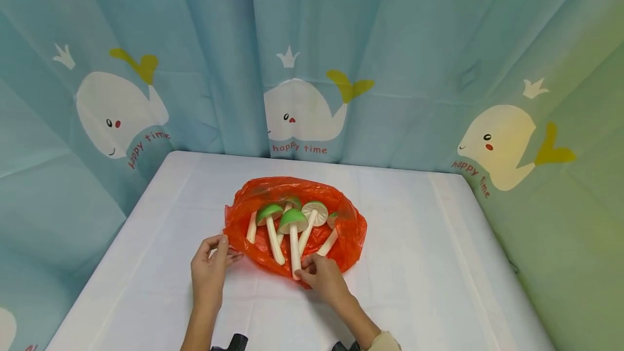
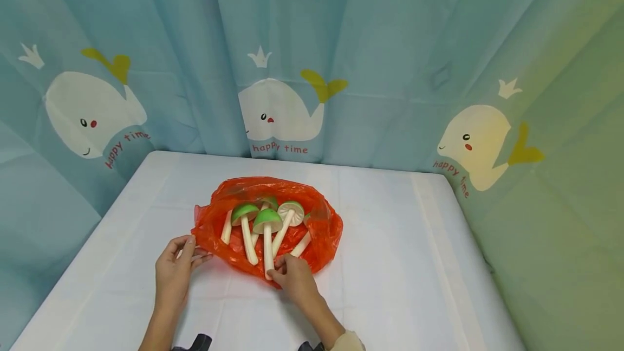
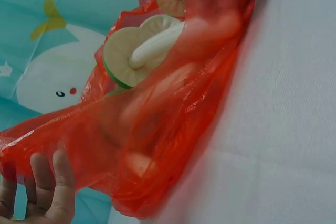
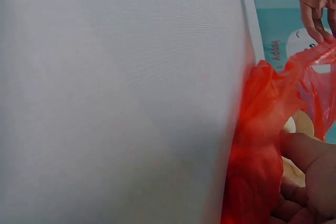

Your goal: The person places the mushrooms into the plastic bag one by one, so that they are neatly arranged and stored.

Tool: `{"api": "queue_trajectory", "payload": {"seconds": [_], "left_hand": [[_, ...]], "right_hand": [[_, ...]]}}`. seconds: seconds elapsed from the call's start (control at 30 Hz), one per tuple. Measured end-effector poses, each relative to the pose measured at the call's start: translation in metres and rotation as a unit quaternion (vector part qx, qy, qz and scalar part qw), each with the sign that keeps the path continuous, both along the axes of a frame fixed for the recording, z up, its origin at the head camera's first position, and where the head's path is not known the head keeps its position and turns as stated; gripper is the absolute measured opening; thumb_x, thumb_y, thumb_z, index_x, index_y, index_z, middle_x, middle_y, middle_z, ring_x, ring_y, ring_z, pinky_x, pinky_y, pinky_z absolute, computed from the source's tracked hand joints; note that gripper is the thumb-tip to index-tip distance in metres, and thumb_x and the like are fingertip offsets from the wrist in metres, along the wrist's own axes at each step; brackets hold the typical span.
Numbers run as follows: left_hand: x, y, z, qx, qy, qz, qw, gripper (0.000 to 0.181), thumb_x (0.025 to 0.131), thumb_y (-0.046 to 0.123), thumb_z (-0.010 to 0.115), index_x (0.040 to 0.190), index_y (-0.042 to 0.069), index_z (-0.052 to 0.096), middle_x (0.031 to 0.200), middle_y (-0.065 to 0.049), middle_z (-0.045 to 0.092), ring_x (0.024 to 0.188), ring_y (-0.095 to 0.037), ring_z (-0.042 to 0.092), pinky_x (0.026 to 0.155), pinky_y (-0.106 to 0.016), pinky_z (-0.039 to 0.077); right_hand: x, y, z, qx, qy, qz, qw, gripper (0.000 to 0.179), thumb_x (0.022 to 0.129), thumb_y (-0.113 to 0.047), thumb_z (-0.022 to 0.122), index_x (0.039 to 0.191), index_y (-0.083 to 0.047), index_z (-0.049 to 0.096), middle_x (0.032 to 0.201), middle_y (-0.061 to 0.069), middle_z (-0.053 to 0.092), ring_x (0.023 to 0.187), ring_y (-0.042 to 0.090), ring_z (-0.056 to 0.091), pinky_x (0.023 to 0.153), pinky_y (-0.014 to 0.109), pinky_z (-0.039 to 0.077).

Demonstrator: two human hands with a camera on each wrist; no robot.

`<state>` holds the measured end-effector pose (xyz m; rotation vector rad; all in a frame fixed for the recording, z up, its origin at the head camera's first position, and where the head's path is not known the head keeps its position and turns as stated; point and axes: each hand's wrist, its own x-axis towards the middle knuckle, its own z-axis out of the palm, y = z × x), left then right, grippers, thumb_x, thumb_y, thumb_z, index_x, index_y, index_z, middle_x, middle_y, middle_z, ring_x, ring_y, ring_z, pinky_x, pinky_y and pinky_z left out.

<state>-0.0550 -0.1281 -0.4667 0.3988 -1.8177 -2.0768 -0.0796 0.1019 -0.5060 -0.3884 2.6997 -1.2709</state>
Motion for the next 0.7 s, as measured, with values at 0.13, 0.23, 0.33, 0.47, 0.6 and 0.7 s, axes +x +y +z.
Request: {"api": "queue_trajectory", "payload": {"seconds": [0.13,0.23,0.33,0.47,0.6,0.7], "left_hand": [[-0.005,-0.006,-0.020,-0.005,0.011,0.000,0.9999,0.035,0.095,0.026,0.057,0.111,-0.004,0.052,0.102,-0.018,0.046,0.073,-0.017,0.065,0.066,-0.027,0.056],[-0.014,-0.016,-0.049,-0.010,0.024,0.000,0.9996,0.036,0.094,0.030,0.058,0.115,0.001,0.053,0.105,-0.016,0.046,0.076,-0.019,0.065,0.066,-0.028,0.056],[-0.021,-0.025,-0.071,-0.006,0.043,0.003,0.9990,0.035,0.095,0.031,0.057,0.116,0.004,0.054,0.105,-0.014,0.048,0.077,-0.022,0.065,0.065,-0.029,0.056],[-0.025,-0.034,-0.085,-0.067,0.022,0.019,0.9973,0.041,0.095,0.042,0.053,0.119,0.009,0.053,0.106,-0.011,0.050,0.079,-0.022,0.065,0.064,-0.027,0.056],[-0.025,-0.042,-0.085,-0.180,-0.026,0.023,0.9831,0.049,0.094,0.053,0.045,0.121,0.013,0.053,0.109,-0.006,0.055,0.083,-0.015,0.066,0.064,-0.019,0.054],[-0.017,-0.044,-0.059,-0.231,-0.055,0.013,0.9712,0.046,0.097,0.047,0.043,0.123,0.010,0.053,0.114,-0.008,0.057,0.092,-0.018,0.064,0.066,-0.020,0.055]], "right_hand": [[0.002,0.006,0.002,-0.018,0.002,-0.008,0.9998,0.015,0.083,-0.016,0.073,0.087,-0.007,0.063,0.070,-0.008,0.058,0.059,0.003,0.053,0.049,0.019,0.048],[0.002,0.011,0.006,-0.035,0.018,-0.011,0.9992,0.013,0.086,-0.016,0.070,0.091,-0.007,0.064,0.075,-0.007,0.060,0.065,0.004,0.056,0.055,0.019,0.050],[0.003,0.018,0.013,-0.055,0.046,-0.011,0.9974,0.012,0.088,-0.015,0.068,0.093,-0.006,0.064,0.080,-0.006,0.061,0.071,0.007,0.059,0.063,0.020,0.053],[0.005,0.030,0.022,-0.076,0.078,-0.014,0.9939,0.013,0.090,-0.016,0.066,0.097,-0.005,0.064,0.086,-0.005,0.064,0.077,0.009,0.062,0.068,0.023,0.055],[0.007,0.045,0.030,-0.075,0.101,-0.035,0.9914,0.013,0.090,-0.015,0.066,0.101,-0.008,0.064,0.089,-0.008,0.064,0.079,0.009,0.062,0.066,0.025,0.055],[0.008,0.058,0.036,-0.069,0.119,-0.057,0.9889,0.014,0.089,-0.014,0.066,0.102,-0.008,0.064,0.091,-0.009,0.063,0.079,0.009,0.061,0.065,0.025,0.055]]}}
